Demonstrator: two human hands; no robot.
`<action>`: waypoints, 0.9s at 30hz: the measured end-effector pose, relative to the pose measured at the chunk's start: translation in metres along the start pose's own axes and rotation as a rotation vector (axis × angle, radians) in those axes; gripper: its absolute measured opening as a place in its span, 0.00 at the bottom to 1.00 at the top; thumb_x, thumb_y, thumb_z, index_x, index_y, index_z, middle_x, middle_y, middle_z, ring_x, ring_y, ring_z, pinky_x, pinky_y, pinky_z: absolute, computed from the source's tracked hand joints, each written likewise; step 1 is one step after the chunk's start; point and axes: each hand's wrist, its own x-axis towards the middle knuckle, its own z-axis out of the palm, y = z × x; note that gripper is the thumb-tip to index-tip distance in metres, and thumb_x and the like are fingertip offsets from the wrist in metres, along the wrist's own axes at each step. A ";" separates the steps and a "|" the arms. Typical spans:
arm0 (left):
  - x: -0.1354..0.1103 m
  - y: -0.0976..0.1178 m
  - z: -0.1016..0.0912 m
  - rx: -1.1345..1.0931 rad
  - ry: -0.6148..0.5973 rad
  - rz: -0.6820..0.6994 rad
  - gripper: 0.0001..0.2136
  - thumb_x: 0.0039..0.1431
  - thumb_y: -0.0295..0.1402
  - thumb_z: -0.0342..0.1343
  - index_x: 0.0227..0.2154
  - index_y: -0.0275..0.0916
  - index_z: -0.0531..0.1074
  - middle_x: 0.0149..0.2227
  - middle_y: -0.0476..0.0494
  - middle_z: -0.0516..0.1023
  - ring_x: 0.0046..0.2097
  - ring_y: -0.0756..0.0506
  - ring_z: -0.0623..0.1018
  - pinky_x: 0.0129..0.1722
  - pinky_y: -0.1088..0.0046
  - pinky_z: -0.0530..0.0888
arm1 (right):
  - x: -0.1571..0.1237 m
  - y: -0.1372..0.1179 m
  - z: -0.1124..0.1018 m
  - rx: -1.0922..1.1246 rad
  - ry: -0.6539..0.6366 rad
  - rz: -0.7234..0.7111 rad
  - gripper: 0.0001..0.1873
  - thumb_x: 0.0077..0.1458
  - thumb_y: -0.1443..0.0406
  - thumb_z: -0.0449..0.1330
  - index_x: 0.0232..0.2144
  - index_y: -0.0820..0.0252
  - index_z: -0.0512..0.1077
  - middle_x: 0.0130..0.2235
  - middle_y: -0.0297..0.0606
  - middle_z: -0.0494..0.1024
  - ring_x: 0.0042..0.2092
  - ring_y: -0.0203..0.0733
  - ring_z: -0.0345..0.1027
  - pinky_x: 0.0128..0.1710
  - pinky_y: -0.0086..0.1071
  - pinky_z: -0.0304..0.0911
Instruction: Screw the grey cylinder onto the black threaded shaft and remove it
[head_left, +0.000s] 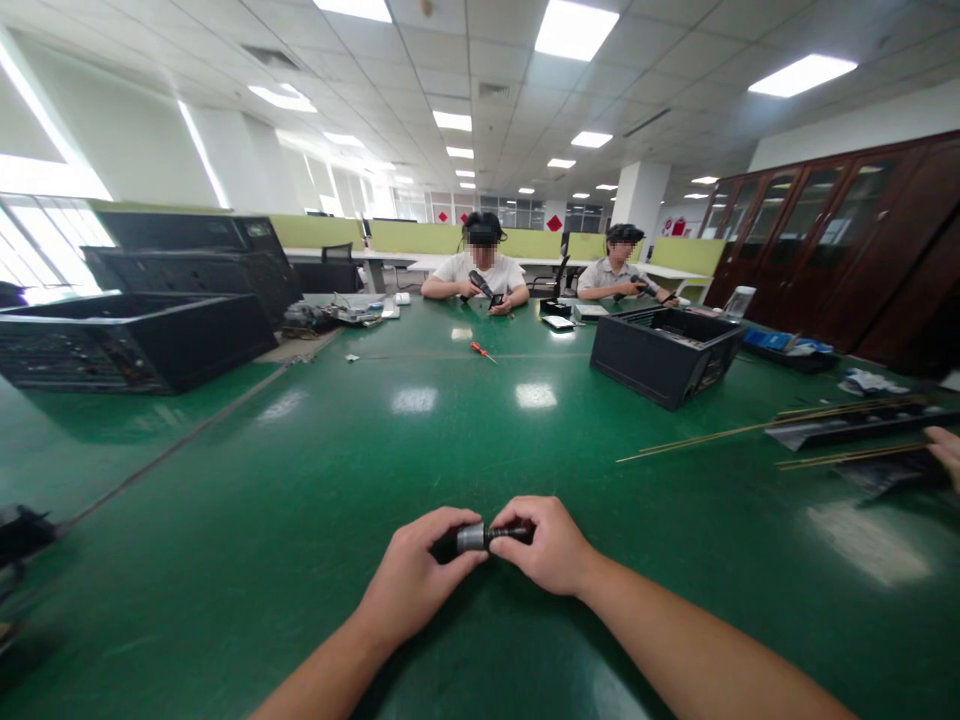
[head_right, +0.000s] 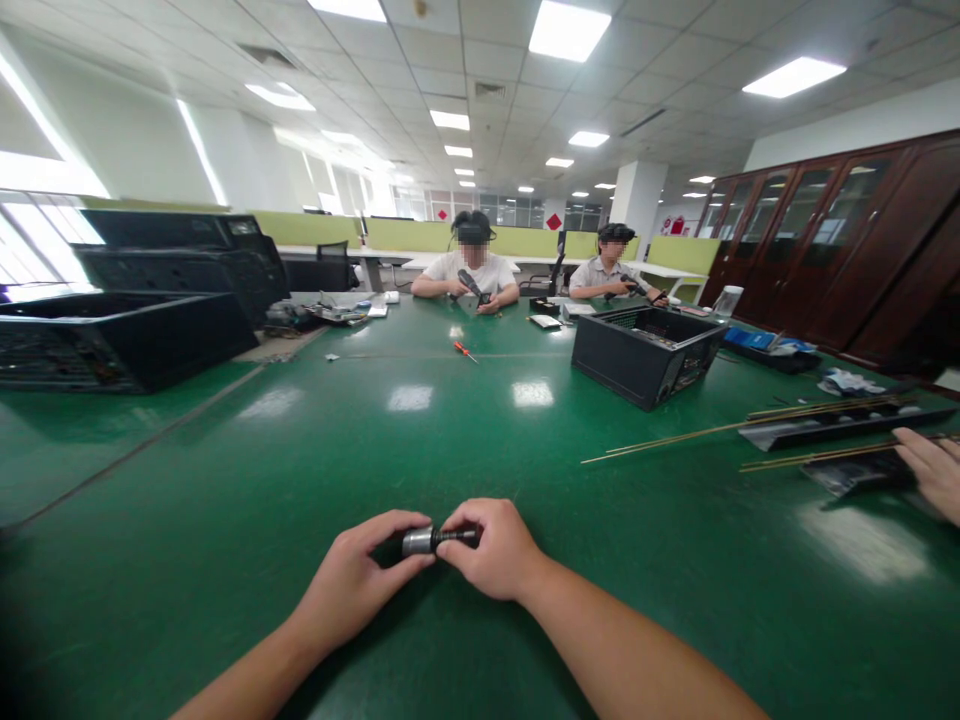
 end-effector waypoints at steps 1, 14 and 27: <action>0.000 0.000 0.000 0.001 0.001 0.001 0.11 0.54 0.32 0.65 0.41 0.46 0.77 0.40 0.49 0.83 0.42 0.44 0.80 0.45 0.69 0.75 | 0.000 0.000 0.000 0.000 0.000 0.000 0.05 0.48 0.68 0.66 0.31 0.59 0.80 0.30 0.34 0.81 0.32 0.38 0.73 0.33 0.28 0.63; 0.002 0.004 -0.001 0.015 0.002 0.006 0.10 0.54 0.34 0.64 0.40 0.44 0.78 0.39 0.47 0.83 0.41 0.43 0.81 0.44 0.68 0.77 | -0.001 -0.001 0.001 -0.012 0.003 0.020 0.04 0.49 0.66 0.67 0.30 0.59 0.79 0.30 0.35 0.80 0.32 0.38 0.73 0.33 0.28 0.63; 0.001 0.001 -0.001 0.037 0.031 -0.001 0.11 0.53 0.33 0.65 0.40 0.45 0.78 0.39 0.49 0.83 0.42 0.44 0.81 0.45 0.69 0.76 | 0.000 0.003 0.002 -0.010 0.014 0.053 0.04 0.49 0.66 0.67 0.31 0.60 0.80 0.29 0.34 0.80 0.30 0.37 0.70 0.30 0.28 0.61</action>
